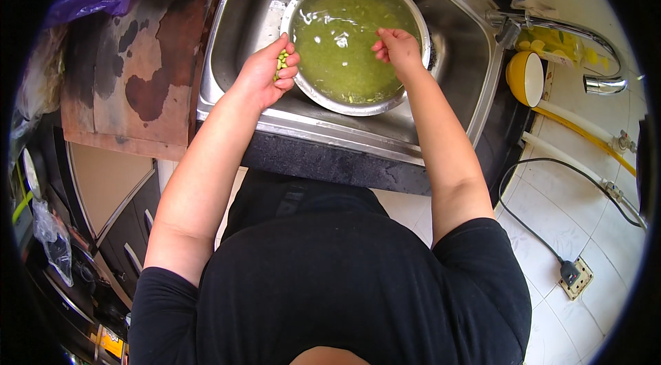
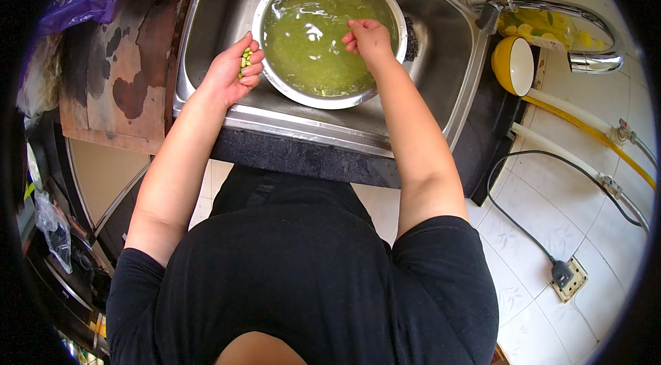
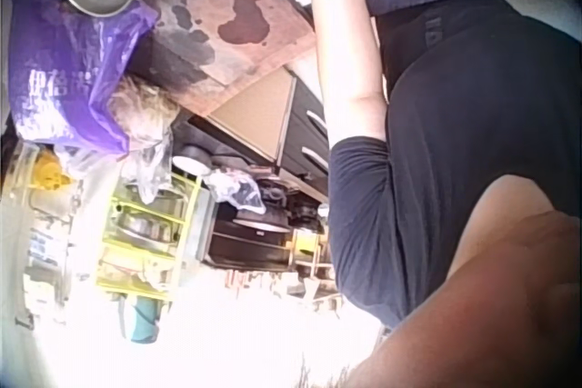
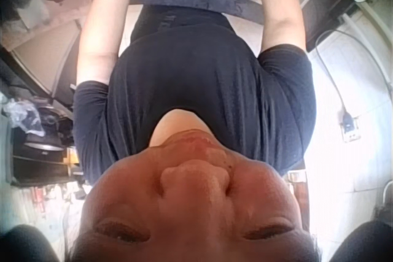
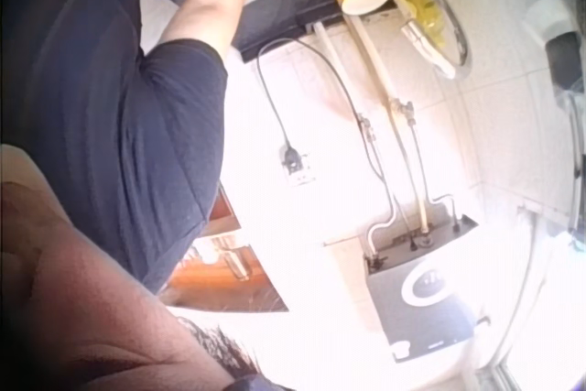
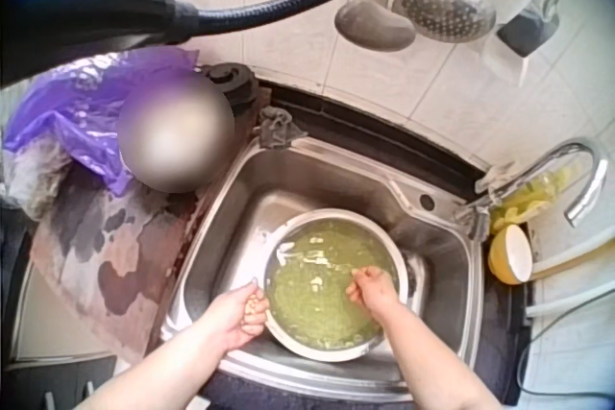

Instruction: The person washes green soybeans in a metal bowl filled with water in a kitchen sink. They repeatedly scoop the beans, rinse them under running water, and transfer them to a separate metal bowl on the counter.

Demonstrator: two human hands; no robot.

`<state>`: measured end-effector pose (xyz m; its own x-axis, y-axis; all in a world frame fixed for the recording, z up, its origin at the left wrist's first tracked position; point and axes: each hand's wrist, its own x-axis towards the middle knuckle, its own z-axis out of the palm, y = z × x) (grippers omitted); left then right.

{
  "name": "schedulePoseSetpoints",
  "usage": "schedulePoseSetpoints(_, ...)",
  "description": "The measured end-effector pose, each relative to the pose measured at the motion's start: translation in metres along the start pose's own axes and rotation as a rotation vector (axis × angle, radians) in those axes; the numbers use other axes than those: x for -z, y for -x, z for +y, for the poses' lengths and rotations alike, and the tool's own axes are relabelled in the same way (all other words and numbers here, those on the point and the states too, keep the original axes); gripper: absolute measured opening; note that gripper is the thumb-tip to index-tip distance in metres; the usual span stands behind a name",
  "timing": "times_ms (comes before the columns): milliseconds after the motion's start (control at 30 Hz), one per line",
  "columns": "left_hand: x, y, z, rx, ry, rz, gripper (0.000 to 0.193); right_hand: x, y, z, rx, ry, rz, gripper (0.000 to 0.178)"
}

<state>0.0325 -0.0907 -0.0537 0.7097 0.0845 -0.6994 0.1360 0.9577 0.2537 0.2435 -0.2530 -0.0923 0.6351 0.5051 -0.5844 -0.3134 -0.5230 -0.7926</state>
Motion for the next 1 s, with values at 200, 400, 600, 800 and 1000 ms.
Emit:
schedulePoseSetpoints(200, 0.003, 0.001, 0.001, -0.004, -0.003, -0.021, 0.024, -0.001, 0.003, -0.002, -0.014, 0.091, 0.039, 0.032)
schedulePoseSetpoints(400, 0.004, -0.004, -0.003, 0.021, -0.137, 0.024, 0.021, -0.044, 0.040, -0.013, 0.386, 0.277, 0.129, 0.030)
schedulePoseSetpoints(600, 0.000, 0.000, -0.004, 0.021, 0.065, 0.034, 0.021, -0.102, 0.100, -0.058, 1.062, 0.771, 0.015, 0.013)
schedulePoseSetpoints(800, 0.005, -0.003, -0.002, 0.085, 0.126, -0.053, 0.021, -0.058, 0.081, -0.057, 0.592, 0.349, -0.163, 0.016)
schedulePoseSetpoints(1000, 0.011, -0.006, 0.000, 0.066, 0.180, -0.067, 0.023, 0.008, 0.061, -0.015, 0.173, 0.971, -0.366, 0.023)
